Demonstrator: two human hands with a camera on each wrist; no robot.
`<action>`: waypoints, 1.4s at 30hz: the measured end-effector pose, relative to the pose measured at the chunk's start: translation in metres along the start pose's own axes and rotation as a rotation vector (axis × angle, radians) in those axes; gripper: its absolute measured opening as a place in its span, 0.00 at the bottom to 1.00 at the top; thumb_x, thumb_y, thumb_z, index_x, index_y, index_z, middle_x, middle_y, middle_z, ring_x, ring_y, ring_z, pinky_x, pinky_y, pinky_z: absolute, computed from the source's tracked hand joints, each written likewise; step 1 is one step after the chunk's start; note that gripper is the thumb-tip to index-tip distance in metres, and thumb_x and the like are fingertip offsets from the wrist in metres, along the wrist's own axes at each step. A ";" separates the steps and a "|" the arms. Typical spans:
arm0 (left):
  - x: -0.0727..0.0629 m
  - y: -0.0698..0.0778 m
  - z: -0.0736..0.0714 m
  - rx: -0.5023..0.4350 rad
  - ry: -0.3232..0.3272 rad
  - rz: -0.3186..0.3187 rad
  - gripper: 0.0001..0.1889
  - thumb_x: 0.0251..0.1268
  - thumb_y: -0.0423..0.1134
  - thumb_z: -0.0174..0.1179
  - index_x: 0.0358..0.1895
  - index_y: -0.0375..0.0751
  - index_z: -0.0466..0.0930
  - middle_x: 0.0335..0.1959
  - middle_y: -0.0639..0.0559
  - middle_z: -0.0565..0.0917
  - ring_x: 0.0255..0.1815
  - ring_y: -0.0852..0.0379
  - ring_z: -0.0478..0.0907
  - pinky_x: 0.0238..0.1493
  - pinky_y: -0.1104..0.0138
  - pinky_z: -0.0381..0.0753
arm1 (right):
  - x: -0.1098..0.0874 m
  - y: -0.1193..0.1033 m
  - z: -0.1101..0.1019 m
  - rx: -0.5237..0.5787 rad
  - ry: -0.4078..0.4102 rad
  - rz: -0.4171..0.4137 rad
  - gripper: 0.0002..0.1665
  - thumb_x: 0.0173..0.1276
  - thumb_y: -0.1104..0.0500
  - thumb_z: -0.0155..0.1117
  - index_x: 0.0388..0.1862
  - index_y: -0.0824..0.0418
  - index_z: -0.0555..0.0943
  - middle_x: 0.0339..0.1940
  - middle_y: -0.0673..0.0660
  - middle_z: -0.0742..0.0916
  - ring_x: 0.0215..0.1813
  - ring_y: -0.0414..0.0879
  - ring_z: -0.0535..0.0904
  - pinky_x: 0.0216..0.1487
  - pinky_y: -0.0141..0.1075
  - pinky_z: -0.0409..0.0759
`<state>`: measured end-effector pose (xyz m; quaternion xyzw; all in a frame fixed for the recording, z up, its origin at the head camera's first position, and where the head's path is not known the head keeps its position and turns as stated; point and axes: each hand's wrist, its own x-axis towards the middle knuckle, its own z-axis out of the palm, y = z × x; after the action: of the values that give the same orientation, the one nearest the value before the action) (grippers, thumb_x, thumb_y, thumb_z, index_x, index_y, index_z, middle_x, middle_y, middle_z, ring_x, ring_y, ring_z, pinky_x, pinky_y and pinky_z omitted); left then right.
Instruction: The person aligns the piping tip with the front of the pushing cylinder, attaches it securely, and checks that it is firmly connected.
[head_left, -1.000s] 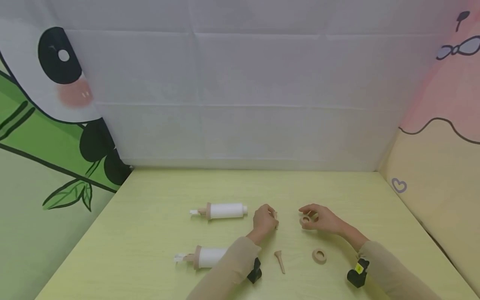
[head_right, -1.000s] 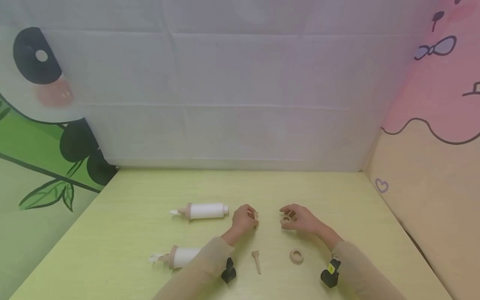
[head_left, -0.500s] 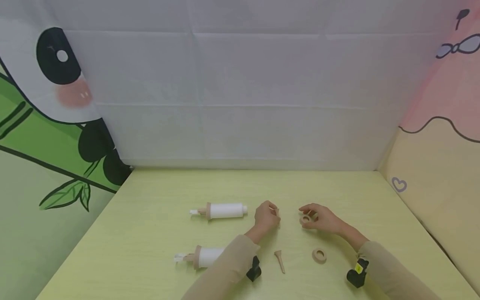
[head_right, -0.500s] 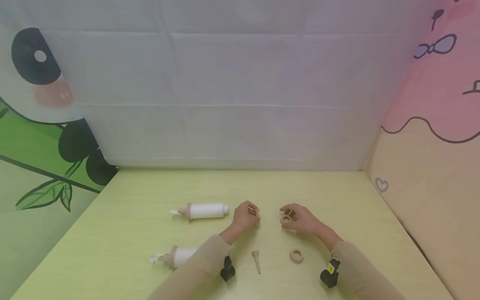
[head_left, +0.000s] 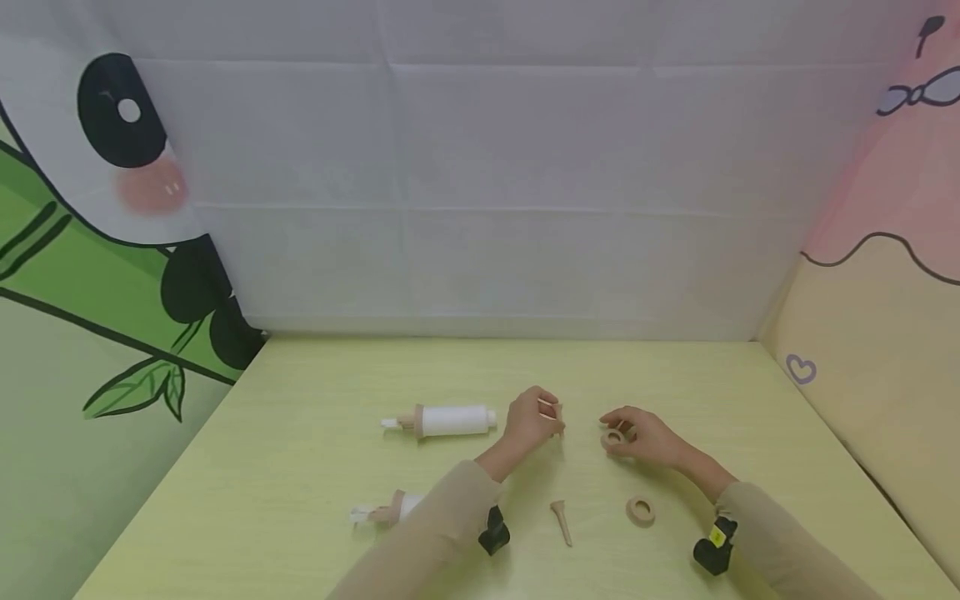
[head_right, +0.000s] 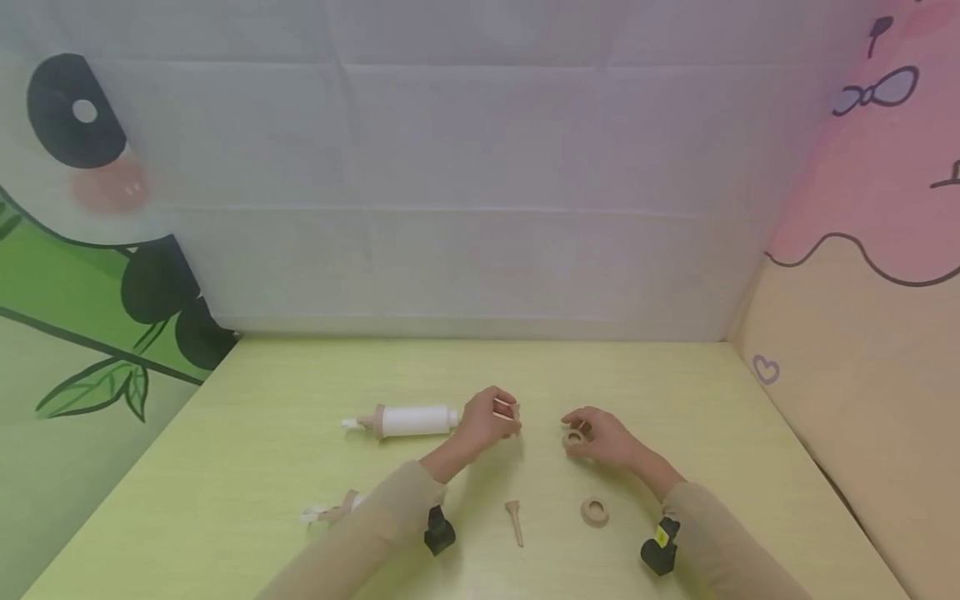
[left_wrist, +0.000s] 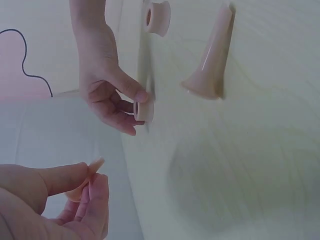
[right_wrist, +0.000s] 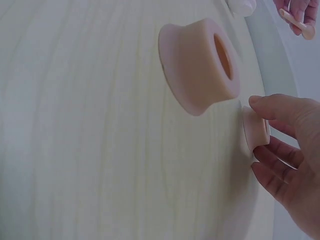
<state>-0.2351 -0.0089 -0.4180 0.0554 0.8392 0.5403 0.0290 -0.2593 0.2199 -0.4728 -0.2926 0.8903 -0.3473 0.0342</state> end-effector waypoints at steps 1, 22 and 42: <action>0.000 0.001 -0.003 -0.005 -0.010 0.001 0.13 0.48 0.23 0.63 0.39 0.32 0.74 0.27 0.46 0.79 0.23 0.56 0.77 0.24 0.70 0.78 | 0.000 0.001 0.000 -0.003 -0.001 0.002 0.23 0.54 0.62 0.68 0.49 0.69 0.76 0.41 0.59 0.81 0.40 0.49 0.76 0.36 0.32 0.77; -0.010 0.000 -0.043 -0.079 -0.183 0.000 0.16 0.50 0.24 0.60 0.46 0.32 0.76 0.31 0.45 0.77 0.27 0.57 0.75 0.37 0.58 0.81 | -0.003 -0.006 -0.003 -0.053 0.005 -0.021 0.16 0.53 0.64 0.68 0.41 0.68 0.79 0.34 0.53 0.80 0.36 0.44 0.75 0.32 0.30 0.76; -0.007 0.007 -0.075 -0.116 -0.136 0.020 0.12 0.57 0.29 0.58 0.45 0.29 0.76 0.34 0.39 0.81 0.36 0.45 0.81 0.38 0.62 0.81 | 0.015 -0.044 -0.020 -0.054 0.040 -0.125 0.16 0.59 0.57 0.65 0.43 0.65 0.79 0.37 0.52 0.81 0.36 0.43 0.75 0.28 0.29 0.75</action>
<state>-0.2356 -0.0747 -0.3803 0.0985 0.8020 0.5833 0.0836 -0.2556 0.1980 -0.4272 -0.3415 0.8799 -0.3302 -0.0133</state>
